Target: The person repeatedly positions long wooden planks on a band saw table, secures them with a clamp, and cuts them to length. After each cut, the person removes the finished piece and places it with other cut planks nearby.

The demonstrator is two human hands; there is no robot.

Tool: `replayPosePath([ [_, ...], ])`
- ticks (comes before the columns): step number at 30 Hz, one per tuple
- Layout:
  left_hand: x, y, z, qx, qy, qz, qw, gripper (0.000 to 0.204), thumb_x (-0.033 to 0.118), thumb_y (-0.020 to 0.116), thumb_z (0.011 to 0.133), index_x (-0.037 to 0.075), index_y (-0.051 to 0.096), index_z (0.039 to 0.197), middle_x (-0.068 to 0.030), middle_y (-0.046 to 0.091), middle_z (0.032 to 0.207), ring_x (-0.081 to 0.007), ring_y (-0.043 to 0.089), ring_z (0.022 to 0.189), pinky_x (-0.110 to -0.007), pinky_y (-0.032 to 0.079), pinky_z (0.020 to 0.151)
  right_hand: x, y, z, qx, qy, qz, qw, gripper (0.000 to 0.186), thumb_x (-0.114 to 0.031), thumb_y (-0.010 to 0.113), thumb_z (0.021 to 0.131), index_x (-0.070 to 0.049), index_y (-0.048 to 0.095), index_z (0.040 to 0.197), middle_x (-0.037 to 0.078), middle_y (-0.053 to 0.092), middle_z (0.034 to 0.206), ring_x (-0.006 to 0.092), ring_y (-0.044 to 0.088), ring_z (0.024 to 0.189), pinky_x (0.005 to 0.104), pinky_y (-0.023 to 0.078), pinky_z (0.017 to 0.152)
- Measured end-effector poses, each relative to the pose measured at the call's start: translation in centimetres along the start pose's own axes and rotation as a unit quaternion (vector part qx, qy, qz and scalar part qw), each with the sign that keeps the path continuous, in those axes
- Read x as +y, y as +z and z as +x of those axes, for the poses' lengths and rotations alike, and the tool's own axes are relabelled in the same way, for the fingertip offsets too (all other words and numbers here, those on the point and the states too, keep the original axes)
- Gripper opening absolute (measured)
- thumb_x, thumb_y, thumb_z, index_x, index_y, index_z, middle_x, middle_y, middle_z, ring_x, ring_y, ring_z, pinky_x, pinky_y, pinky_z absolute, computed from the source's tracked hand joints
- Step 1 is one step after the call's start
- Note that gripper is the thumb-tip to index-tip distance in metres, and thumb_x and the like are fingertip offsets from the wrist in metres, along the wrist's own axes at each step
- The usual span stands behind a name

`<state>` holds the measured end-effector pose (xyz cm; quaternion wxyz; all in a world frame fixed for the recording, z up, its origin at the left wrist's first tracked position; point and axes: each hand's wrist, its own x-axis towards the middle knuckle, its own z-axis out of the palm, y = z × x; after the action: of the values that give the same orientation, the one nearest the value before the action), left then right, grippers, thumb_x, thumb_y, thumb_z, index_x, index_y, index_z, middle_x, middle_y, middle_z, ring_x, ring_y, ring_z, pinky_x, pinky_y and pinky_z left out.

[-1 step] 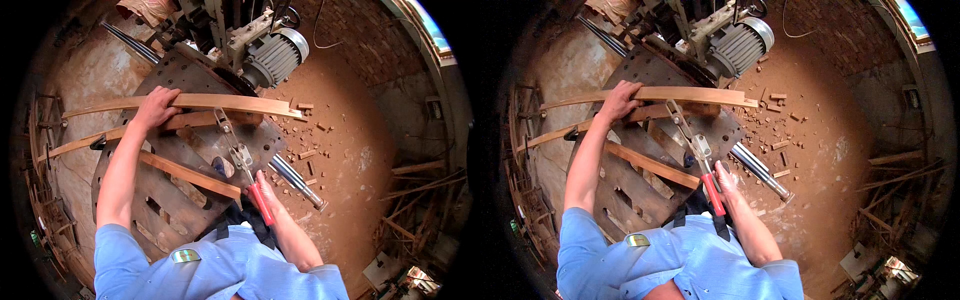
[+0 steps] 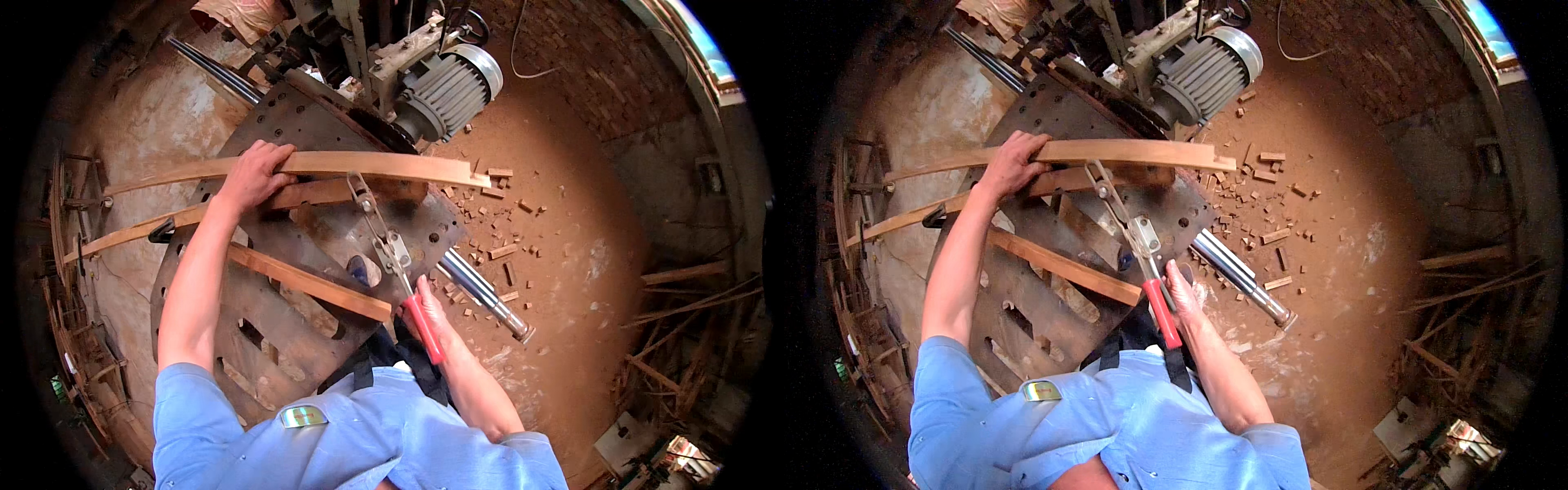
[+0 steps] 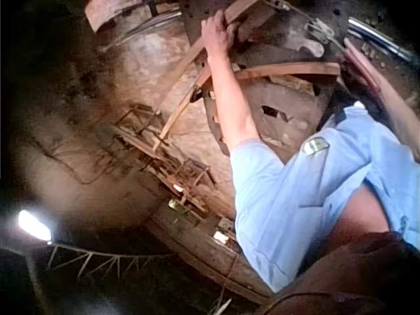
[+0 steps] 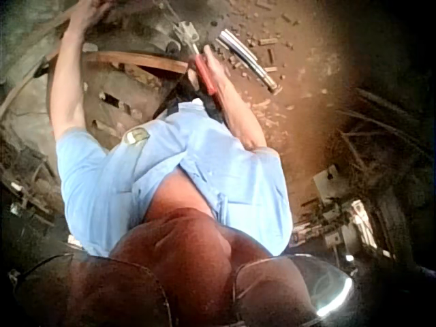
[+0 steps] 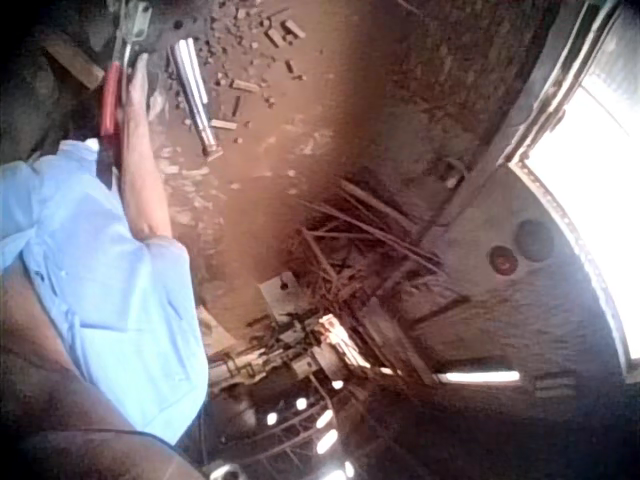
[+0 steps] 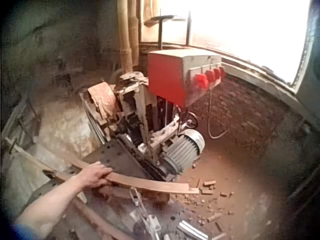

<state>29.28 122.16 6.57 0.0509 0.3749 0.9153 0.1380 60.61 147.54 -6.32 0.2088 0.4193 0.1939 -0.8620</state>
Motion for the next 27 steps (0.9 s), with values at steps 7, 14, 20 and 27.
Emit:
replayPosePath([
  [7,3.8,-0.5,-0.5,-0.031,-0.043,-0.003,0.999,0.052,0.027,0.071,0.078,0.009,0.056,0.124,-0.0119,0.060,0.099,-0.0298,0.052,0.100,-0.038,0.045,0.087,0.4,-2.0,-2.0,0.039,-0.033,-0.023,0.998,0.054,-0.059,0.054,0.089,-0.006,0.065,0.090,0.005,0.064,0.068,0.0126,0.059,0.055,0.0250,0.048,0.048],
  [14,7.2,3.3,-1.9,0.023,-0.022,0.034,0.999,0.045,0.032,0.062,0.085,0.010,0.057,0.125,-0.0125,0.060,0.103,-0.0325,0.053,0.101,-0.042,0.045,0.087,-5.7,-6.7,-7.6,0.181,-0.234,-0.462,0.836,0.031,-0.029,0.058,0.093,0.001,0.065,0.097,0.005,0.064,0.084,0.0124,0.058,0.078,0.0288,0.047,0.072],
  [20,6.0,5.2,-2.3,-0.060,0.003,0.163,0.985,0.035,0.015,0.058,0.083,0.013,0.062,0.117,-0.0118,0.060,0.103,-0.0322,0.053,0.104,-0.045,0.045,0.087,-17.5,-2.7,-6.1,0.258,-0.522,-0.573,0.577,0.035,-0.023,0.054,0.095,0.001,0.059,0.120,0.014,0.061,0.120,0.0222,0.056,0.113,0.0320,0.042,0.097],
  [27,7.1,4.2,-1.9,-0.045,-0.176,0.001,0.983,0.020,0.023,0.055,0.083,0.015,0.072,0.083,-0.0139,0.064,0.088,-0.0340,0.059,0.092,-0.047,0.049,0.075,-18.9,0.7,-3.6,0.220,-0.465,-0.576,0.636,0.037,-0.022,0.050,0.097,0.003,0.058,0.123,0.017,0.065,0.115,0.0221,0.062,0.101,0.0329,0.048,0.086],
])
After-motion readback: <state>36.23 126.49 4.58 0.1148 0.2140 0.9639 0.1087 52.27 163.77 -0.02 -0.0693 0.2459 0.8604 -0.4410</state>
